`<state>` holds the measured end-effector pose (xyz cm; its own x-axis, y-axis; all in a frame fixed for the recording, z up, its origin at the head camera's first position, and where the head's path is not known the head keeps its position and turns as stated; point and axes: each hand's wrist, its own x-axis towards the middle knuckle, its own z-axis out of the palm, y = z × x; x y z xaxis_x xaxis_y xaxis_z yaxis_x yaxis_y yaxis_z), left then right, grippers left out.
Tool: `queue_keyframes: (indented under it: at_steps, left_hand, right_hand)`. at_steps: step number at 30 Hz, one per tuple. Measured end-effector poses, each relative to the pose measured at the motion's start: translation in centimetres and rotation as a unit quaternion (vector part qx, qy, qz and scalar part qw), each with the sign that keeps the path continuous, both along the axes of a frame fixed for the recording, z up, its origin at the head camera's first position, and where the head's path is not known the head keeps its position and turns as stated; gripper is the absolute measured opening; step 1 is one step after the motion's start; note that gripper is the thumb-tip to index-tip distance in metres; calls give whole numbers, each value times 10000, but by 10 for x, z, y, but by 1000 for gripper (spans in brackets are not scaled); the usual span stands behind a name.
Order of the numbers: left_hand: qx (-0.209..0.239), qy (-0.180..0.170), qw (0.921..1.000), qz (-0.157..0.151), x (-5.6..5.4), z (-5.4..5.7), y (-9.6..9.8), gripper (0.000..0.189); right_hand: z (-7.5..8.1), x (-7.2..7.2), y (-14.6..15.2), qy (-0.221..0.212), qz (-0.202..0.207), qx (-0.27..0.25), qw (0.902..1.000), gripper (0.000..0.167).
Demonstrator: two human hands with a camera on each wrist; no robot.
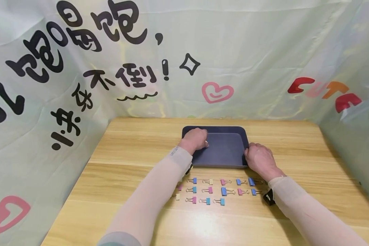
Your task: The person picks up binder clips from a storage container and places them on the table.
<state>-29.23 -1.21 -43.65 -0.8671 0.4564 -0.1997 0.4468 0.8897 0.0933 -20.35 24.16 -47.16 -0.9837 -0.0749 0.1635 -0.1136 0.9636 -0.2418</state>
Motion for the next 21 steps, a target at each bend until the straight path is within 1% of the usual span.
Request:
queue_keyframes:
  at_steps: [3, 5, 7, 10, 13, 19, 21]
  left_hand:
    - [55, -46, 9996, 258, -1, -3, 4, 31]
    - [130, -135, 9992, 352, -2, -4, 6, 27]
    - [180, -203, 9988, 403, -2, -3, 6, 24]
    - [220, -263, 9986, 400, -3, -2, 4, 21]
    - [259, -256, 9989, 310, -2, 1, 1, 17]
    - [381, -279, 9989, -76, -1, 3, -8, 13]
    - [445, -304, 9984, -175, 0, 5, -11, 12]
  right_hand:
    - [0, 0, -1, 10, -2, 16, 10000, 29]
    - [1, 1, -1, 11, 1, 27, 10000, 28]
    - [0, 0, -1, 15, 5, 32, 10000, 28]
    - [1, 1, -1, 32, 15, 33, 10000, 28]
    - [1, 1, -1, 52, 18, 33, 10000, 28]
    - [-1, 1, 0, 69, 34, 19, 10000, 29]
    - [-1, 1, 0, 72, 36, 19, 10000, 29]
